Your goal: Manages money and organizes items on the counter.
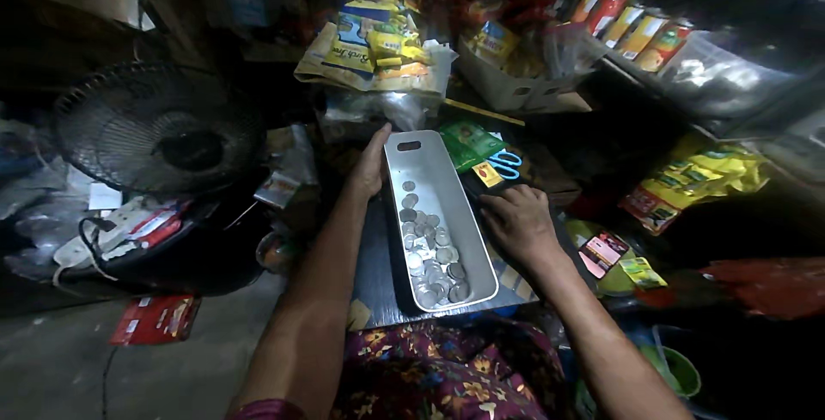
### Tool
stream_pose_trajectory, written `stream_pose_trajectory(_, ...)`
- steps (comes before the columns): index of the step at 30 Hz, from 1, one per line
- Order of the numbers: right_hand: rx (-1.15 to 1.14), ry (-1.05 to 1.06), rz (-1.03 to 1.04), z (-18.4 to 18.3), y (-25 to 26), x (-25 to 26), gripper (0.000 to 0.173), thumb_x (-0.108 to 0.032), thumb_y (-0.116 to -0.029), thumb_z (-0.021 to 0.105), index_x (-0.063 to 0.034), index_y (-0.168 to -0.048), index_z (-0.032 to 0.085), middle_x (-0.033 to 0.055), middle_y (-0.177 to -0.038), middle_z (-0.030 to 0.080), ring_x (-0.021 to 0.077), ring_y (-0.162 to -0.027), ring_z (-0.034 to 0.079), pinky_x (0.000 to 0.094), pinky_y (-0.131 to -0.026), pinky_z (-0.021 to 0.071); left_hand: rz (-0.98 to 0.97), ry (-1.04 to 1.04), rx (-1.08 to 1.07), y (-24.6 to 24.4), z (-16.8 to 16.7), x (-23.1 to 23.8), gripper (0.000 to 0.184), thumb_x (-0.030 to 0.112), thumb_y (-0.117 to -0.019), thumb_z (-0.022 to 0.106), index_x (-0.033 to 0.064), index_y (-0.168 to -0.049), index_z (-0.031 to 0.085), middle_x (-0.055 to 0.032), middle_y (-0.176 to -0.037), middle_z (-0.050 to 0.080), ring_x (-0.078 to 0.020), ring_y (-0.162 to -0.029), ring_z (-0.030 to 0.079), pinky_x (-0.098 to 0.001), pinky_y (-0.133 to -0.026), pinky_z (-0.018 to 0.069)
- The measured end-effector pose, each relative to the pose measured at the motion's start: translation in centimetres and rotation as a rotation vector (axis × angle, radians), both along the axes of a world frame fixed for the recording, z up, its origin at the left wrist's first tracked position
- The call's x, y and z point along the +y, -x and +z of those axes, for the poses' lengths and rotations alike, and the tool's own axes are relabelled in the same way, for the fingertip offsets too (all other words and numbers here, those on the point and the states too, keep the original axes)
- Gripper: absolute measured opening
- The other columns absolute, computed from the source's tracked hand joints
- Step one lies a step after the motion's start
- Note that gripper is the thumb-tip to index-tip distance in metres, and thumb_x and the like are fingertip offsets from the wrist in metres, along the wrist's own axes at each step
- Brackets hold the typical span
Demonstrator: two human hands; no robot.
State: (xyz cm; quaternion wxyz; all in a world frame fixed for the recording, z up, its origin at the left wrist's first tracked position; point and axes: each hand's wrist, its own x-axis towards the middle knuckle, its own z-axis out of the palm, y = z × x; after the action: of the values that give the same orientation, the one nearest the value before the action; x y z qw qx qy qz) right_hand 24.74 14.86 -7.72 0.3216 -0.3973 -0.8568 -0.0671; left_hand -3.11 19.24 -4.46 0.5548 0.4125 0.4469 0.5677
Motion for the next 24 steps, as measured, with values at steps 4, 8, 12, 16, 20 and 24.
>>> stream_pose_trajectory(4, 0.028, -0.049, -0.013, -0.1, -0.2, 0.2, 0.028, -0.023, -0.0982, 0.059, -0.0039, -0.107, 0.077, 0.0183, -0.097, 0.073, 0.0425, -0.098, 0.068, 0.0631, -0.088, 0.0474, -0.029, 0.024, 0.032, 0.3, -0.1, 0.1, 0.059, 0.052, -0.1096, 0.022, 0.0086, -0.134, 0.054, -0.0077, -0.114, 0.068, -0.0139, -0.103, 0.066, -0.0353, -0.090, 0.0560)
stream_pose_trajectory(8, 0.087, -0.097, -0.058, -0.3, -0.7, 0.6, 0.030, -0.026, -0.0994, 0.057, -0.0061, -0.110, 0.077, 0.0165, -0.099, 0.074, 0.0407, -0.099, 0.067, 0.0616, -0.090, 0.0476, -0.044, 0.044, 0.001, 0.7, 0.1, -0.2, 0.059, 0.052, -0.1097, 0.021, 0.0085, -0.131, 0.055, -0.0072, -0.110, 0.068, -0.0137, -0.099, 0.067, -0.0349, -0.087, 0.0566)
stream_pose_trajectory(12, 0.126, -0.150, -0.037, 1.2, -0.5, 0.8, 0.031, -0.025, -0.0996, 0.057, -0.0049, -0.113, 0.077, 0.0192, -0.102, 0.072, 0.0423, -0.102, 0.066, 0.0622, -0.093, 0.0463, -0.007, 0.000, 0.019, 0.9, -0.2, -0.1, 0.061, 0.050, -0.1103, 0.024, 0.0042, -0.138, 0.053, -0.0124, -0.119, 0.067, -0.0171, -0.106, 0.065, -0.0380, -0.093, 0.0541)
stream_pose_trajectory(16, 0.132, -0.175, 0.067, 4.4, 0.9, 1.8, 0.030, -0.021, -0.0992, 0.058, -0.0005, -0.112, 0.075, 0.0226, -0.102, 0.071, 0.0424, -0.098, 0.067, 0.0590, -0.087, 0.0507, 0.021, -0.049, 0.073, 0.7, -0.4, 0.1, 0.058, 0.048, -0.1108, 0.023, 0.0043, -0.119, 0.061, -0.0054, -0.094, 0.068, -0.0107, -0.084, 0.066, -0.0318, -0.078, 0.0567)
stream_pose_trajectory(20, 0.142, -0.047, 0.148, 6.7, 3.0, 3.4, 0.031, -0.018, -0.0990, 0.058, 0.0018, -0.117, 0.073, 0.0238, -0.108, 0.069, 0.0397, -0.102, 0.067, 0.0532, -0.089, 0.0545, 0.056, -0.122, 0.090, 1.0, -0.7, 0.4, 0.056, 0.043, -0.1119, 0.024, 0.0046, -0.114, 0.065, -0.0040, -0.094, 0.068, -0.0084, -0.083, 0.064, -0.0276, -0.076, 0.0543)
stream_pose_trajectory(24, 0.290, 0.400, 0.146, 7.4, 5.6, 5.3, 0.036, -0.013, -0.1023, 0.058, 0.0014, -0.135, 0.061, 0.0228, -0.127, 0.064, 0.0315, -0.111, 0.065, 0.0459, -0.095, 0.0538, 0.062, -0.140, 0.046, 1.1, -0.3, 0.1, 0.062, 0.045, -0.1111, 0.015, 0.0055, -0.130, 0.059, -0.0071, -0.115, 0.068, -0.0119, -0.100, 0.064, -0.0325, -0.088, 0.0529)
